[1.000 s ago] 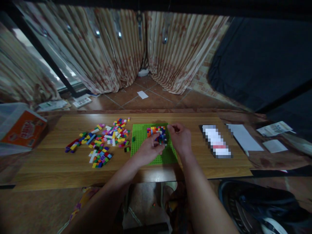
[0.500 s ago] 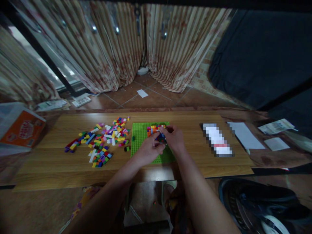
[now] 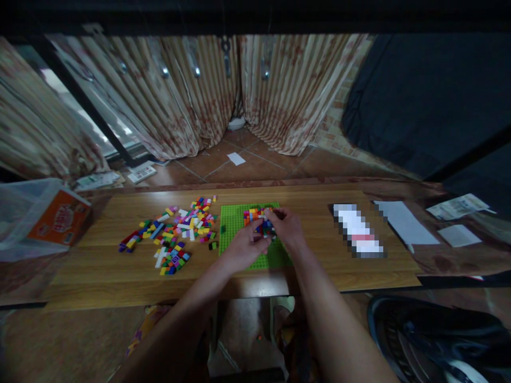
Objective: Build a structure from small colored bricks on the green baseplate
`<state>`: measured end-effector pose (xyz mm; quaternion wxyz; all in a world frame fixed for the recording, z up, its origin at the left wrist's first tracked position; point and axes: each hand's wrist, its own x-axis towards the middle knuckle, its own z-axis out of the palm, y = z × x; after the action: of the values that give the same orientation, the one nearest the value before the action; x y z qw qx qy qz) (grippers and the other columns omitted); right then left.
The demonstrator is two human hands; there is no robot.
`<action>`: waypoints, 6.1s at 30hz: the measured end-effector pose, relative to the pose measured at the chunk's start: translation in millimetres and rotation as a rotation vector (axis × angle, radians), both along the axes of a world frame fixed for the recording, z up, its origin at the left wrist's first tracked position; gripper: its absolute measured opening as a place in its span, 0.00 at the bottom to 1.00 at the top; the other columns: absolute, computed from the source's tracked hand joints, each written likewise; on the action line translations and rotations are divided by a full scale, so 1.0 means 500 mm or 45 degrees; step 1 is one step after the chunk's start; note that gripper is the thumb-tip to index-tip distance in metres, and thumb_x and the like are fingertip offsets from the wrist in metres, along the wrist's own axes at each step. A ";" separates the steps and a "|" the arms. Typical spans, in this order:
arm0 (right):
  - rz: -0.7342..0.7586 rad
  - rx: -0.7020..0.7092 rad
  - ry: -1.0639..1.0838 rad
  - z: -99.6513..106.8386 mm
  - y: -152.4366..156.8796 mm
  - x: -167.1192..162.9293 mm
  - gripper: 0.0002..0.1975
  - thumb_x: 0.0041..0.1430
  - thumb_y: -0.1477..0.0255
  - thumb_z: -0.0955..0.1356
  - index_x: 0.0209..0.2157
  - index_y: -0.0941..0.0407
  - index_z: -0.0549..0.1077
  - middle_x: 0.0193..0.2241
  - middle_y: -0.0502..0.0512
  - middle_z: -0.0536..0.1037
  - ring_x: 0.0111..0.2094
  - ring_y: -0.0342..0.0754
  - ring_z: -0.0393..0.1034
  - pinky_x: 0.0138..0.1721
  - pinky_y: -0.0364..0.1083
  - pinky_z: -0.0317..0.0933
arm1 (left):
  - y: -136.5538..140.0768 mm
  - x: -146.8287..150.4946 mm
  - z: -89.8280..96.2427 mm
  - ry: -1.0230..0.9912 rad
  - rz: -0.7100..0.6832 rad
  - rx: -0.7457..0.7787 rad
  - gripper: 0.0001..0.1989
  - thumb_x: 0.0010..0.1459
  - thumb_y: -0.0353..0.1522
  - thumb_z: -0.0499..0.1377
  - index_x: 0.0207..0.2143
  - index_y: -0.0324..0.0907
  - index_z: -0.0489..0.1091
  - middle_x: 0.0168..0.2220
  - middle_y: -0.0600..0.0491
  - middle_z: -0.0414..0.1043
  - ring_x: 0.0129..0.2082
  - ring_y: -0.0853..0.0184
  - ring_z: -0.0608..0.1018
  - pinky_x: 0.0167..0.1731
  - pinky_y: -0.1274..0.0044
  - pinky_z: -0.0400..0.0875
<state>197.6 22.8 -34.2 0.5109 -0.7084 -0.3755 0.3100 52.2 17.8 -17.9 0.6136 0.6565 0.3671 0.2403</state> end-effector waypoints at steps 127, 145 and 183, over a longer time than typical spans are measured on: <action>0.001 0.292 -0.223 0.036 -0.020 0.005 0.17 0.46 0.62 0.71 0.37 0.57 0.80 0.37 0.58 0.79 0.36 0.49 0.73 0.39 0.49 0.66 | 0.061 -0.178 0.047 -0.169 0.719 0.187 0.11 0.51 0.33 0.62 0.38 0.39 0.75 0.27 0.53 0.76 0.26 0.69 0.76 0.26 0.80 0.67; -0.083 0.032 -0.010 -0.006 0.007 -0.013 0.18 0.43 0.59 0.72 0.31 0.59 0.78 0.26 0.54 0.80 0.28 0.46 0.72 0.30 0.44 0.63 | 0.064 -0.182 0.044 -0.168 0.741 0.199 0.10 0.51 0.32 0.62 0.37 0.40 0.76 0.26 0.53 0.76 0.26 0.68 0.76 0.28 0.79 0.68; 0.714 0.318 -0.898 0.000 0.010 -0.274 0.15 0.62 0.76 0.62 0.46 0.53 0.76 0.39 0.57 0.75 0.41 0.51 0.69 0.45 0.49 0.64 | 0.077 -0.287 0.073 -0.259 1.166 0.177 0.17 0.51 0.35 0.60 0.43 0.35 0.73 0.23 0.56 0.73 0.19 0.74 0.69 0.21 0.81 0.62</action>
<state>60.7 27.8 -34.3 0.3300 -0.5748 -0.7376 0.1289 -91.4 56.2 18.7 0.4319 0.4399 0.5399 0.5732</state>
